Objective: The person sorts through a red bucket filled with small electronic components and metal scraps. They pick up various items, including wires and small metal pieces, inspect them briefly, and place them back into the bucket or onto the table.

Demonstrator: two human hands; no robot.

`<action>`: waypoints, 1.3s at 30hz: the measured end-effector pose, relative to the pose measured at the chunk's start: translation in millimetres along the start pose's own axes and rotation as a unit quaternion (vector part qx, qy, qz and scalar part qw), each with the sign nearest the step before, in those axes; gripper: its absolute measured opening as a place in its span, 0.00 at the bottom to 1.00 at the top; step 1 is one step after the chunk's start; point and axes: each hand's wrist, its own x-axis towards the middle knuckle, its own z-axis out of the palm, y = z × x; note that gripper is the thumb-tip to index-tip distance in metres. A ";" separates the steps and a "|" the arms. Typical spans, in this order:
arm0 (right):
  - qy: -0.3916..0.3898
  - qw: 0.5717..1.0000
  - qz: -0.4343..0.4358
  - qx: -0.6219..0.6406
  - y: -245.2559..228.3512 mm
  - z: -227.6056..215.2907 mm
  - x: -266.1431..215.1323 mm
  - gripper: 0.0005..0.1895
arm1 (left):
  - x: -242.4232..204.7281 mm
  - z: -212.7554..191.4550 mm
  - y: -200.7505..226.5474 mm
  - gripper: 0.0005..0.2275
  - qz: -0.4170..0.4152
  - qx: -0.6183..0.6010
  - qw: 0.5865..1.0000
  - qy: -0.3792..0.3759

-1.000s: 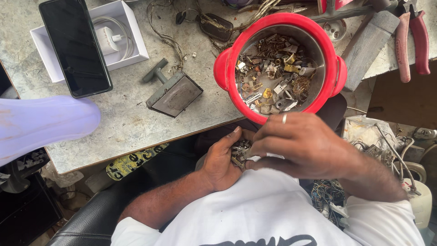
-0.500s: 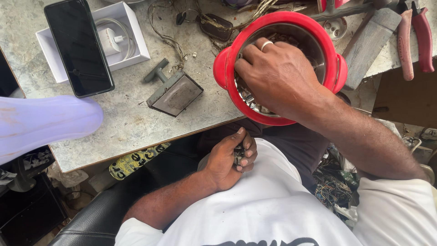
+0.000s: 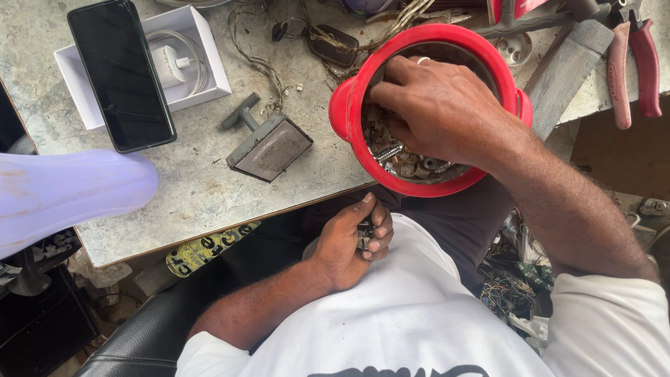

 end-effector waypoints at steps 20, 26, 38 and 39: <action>0.086 0.896 -0.015 0.436 16.6 -31.4 -55.0 0.12 | -7.2 14.1 9.4 0.18 0.042 -0.003 0.999 -0.027; 0.059 0.934 -0.138 0.324 -45.4 -26.6 -75.5 0.11 | -10.5 18.7 10.8 0.19 0.022 0.003 0.999 -0.023; 0.151 0.987 -0.029 0.045 -15.1 -24.6 -65.9 0.12 | -8.3 5.8 -0.5 0.18 -0.001 0.001 1.000 -0.023; 0.137 0.990 -0.018 0.011 -7.8 -23.7 -56.8 0.12 | -7.9 5.7 -1.7 0.19 0.001 0.000 1.000 -0.031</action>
